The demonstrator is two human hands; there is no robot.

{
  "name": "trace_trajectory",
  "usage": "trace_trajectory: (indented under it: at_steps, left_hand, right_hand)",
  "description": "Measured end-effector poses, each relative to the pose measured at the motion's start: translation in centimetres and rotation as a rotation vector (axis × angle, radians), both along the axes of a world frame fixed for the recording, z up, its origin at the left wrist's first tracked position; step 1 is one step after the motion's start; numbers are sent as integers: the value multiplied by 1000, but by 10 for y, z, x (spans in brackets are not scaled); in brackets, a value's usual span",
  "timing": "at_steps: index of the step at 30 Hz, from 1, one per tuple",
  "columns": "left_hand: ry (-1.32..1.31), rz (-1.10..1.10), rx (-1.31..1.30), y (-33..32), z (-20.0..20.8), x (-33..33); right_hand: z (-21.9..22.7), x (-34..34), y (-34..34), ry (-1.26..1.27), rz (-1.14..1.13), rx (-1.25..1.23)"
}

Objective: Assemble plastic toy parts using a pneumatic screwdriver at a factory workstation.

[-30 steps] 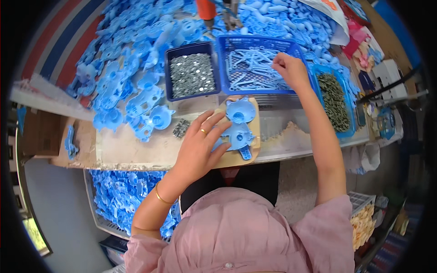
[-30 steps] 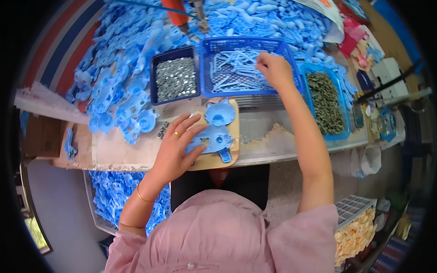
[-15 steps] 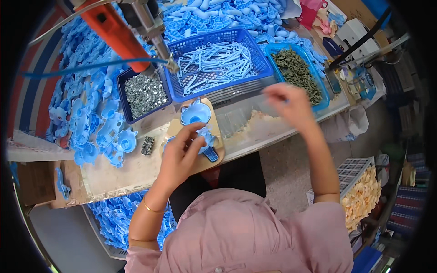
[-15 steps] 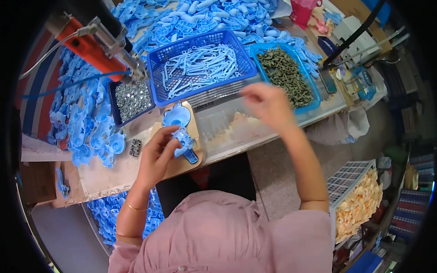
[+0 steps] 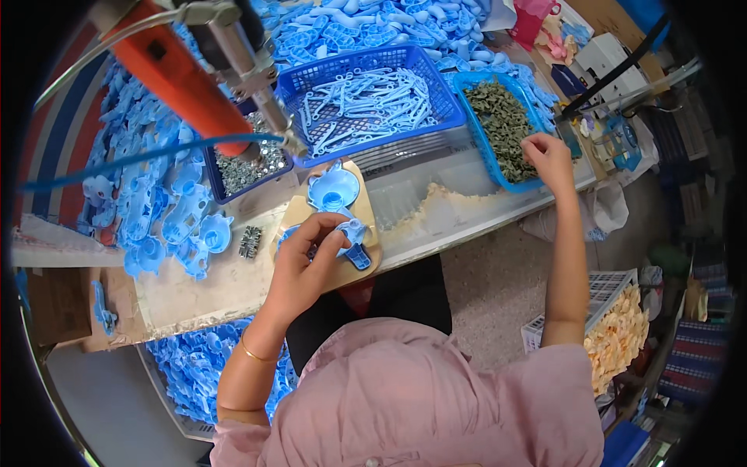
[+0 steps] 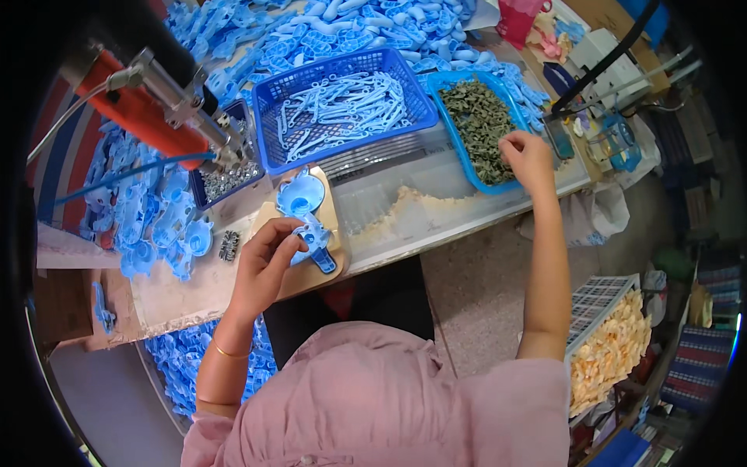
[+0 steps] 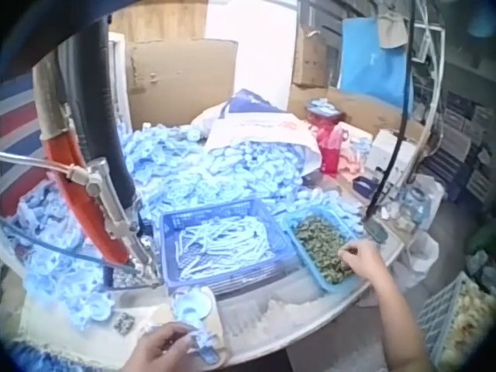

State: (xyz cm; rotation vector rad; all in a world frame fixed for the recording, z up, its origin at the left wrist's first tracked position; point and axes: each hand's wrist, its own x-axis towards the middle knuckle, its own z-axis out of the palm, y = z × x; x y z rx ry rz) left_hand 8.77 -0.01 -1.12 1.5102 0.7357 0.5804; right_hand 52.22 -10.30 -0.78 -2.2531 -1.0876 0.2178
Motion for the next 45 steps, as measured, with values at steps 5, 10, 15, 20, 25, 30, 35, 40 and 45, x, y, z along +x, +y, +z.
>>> trace_trajectory:
  at_steps: [5,10,15,20,25,30,35,40,45]
  left_hand:
    - [-8,8,-5,0,13,10]
    - [-53,-32,72,-7,16,21]
    - [32,24,190,-4,5,6]
    - [88,74,313,-8,5,-3]
    - [195,174,586,-12,-6,-5]
    - [266,130,568,-13,-4,-10]
    - [242,23,600,-11,-1,-19]
    - [268,110,560,-14,-5,-29]
    - [246,209,729,-7,-8,-44]
  right_hand:
    - [43,-92,25,556,431,20]
    - [50,-181,52,590,746,-173]
    - [54,-212,61,776,895,-231]
    - [48,-225,67,674,917,-254]
    - [49,-243,65,580,838,-220]
    - [43,-233,69,740,913,-315]
    - [40,-237,68,798,929,-322]
    - [44,-259,61,765,905,-220]
    - [20,-258,67,575,805,-194]
